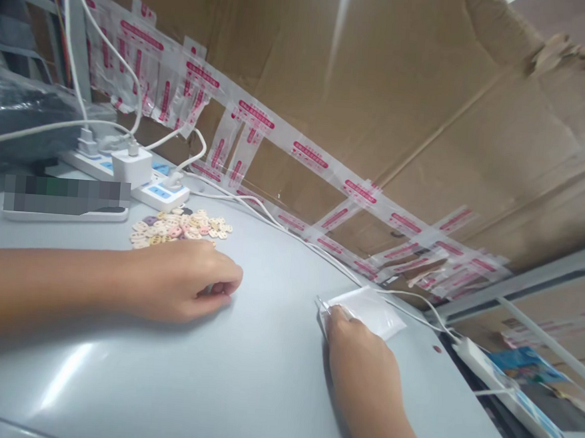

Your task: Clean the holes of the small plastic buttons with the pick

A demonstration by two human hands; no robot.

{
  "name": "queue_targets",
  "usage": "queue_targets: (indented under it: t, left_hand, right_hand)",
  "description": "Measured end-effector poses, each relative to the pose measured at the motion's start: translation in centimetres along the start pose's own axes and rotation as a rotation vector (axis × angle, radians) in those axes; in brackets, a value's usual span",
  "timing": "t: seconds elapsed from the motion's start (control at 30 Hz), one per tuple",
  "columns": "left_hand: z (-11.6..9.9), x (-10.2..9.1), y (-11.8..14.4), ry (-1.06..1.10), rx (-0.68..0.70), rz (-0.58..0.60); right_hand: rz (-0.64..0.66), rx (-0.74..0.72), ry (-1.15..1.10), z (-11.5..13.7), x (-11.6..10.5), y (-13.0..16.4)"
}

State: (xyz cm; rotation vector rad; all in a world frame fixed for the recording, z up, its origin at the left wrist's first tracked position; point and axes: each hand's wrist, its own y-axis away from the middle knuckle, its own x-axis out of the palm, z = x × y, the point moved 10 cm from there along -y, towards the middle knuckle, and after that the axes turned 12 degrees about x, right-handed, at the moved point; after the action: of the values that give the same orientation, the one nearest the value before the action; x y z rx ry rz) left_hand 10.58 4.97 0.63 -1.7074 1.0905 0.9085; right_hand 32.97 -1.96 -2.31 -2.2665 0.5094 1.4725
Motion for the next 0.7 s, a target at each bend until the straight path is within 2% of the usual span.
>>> queue_targets:
  t: [0.1,0.23,0.4,0.53,0.6,0.7]
  left_hand:
    - [0.0,0.1,0.0,0.005,0.005,-0.001]
    - [-0.1,0.1,0.0,0.002,0.014,0.003]
    - [-0.4,0.0,-0.1,0.008,0.021,-0.001]
    - [-0.1,-0.3,-0.1,0.01,0.017,-0.015]
    - [0.0,-0.3,0.0,0.014,0.014,-0.022]
    - [0.2,-0.4,0.1,0.024,0.014,-0.028]
  right_hand:
    - [-0.021,-0.013,-0.024,-0.8,0.8,-0.6]
    - [-0.101,-0.107,-0.06,-0.9,0.9,-0.6]
    - [-0.246,-0.248,-0.193,0.6,-1.0,1.8]
    - [-0.304,-0.322,-0.257,1.5,-2.1,3.7]
    - [-0.332,-0.332,-0.293,0.9,-3.0,3.9]
    - [-0.348,-0.348,-0.346,-1.3,-5.8,2.8]
